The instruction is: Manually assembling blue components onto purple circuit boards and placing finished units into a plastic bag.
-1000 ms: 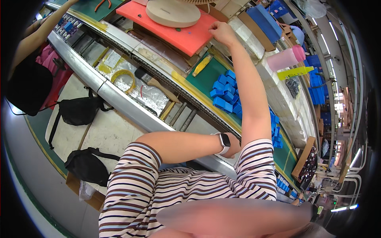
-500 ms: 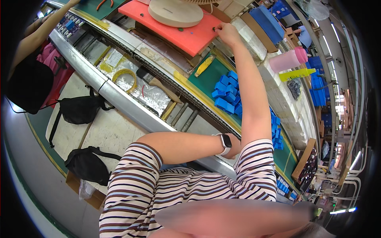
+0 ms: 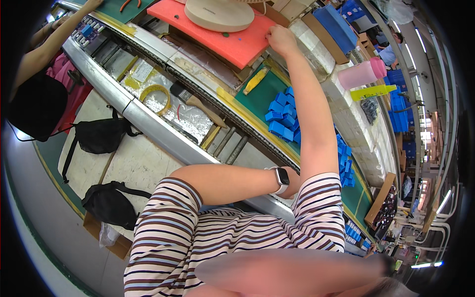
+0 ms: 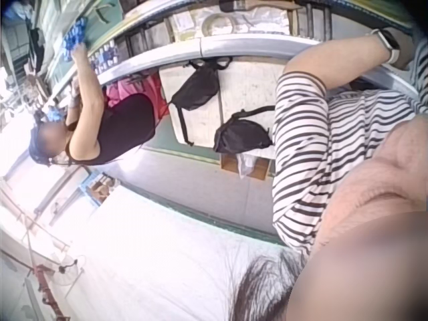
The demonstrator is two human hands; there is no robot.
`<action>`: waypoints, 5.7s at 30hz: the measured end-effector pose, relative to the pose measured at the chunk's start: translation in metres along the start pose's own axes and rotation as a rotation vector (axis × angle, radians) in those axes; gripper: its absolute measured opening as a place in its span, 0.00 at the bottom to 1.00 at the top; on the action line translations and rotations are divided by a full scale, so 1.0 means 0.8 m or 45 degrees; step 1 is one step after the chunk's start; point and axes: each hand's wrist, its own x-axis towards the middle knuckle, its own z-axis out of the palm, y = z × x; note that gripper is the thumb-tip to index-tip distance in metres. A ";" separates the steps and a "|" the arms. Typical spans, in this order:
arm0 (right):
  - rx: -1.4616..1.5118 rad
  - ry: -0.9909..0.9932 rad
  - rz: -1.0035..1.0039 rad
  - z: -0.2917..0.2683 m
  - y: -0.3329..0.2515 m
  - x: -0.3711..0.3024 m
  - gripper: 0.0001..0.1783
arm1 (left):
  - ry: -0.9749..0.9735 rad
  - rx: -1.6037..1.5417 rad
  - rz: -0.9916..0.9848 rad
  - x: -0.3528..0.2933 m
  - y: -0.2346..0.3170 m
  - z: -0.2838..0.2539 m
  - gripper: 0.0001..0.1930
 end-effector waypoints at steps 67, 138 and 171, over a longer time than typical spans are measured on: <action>0.989 0.120 -0.123 -0.145 -0.103 -0.261 0.01 | -0.204 0.322 -0.025 -0.022 0.021 -0.048 0.17; 1.949 -0.031 0.691 -0.071 -0.039 -0.566 0.11 | 0.431 1.134 -0.801 -0.347 -0.047 -0.216 0.05; 0.270 0.317 0.890 -0.068 0.072 -0.576 0.34 | 1.380 0.591 -1.871 -0.556 -0.185 -0.325 0.27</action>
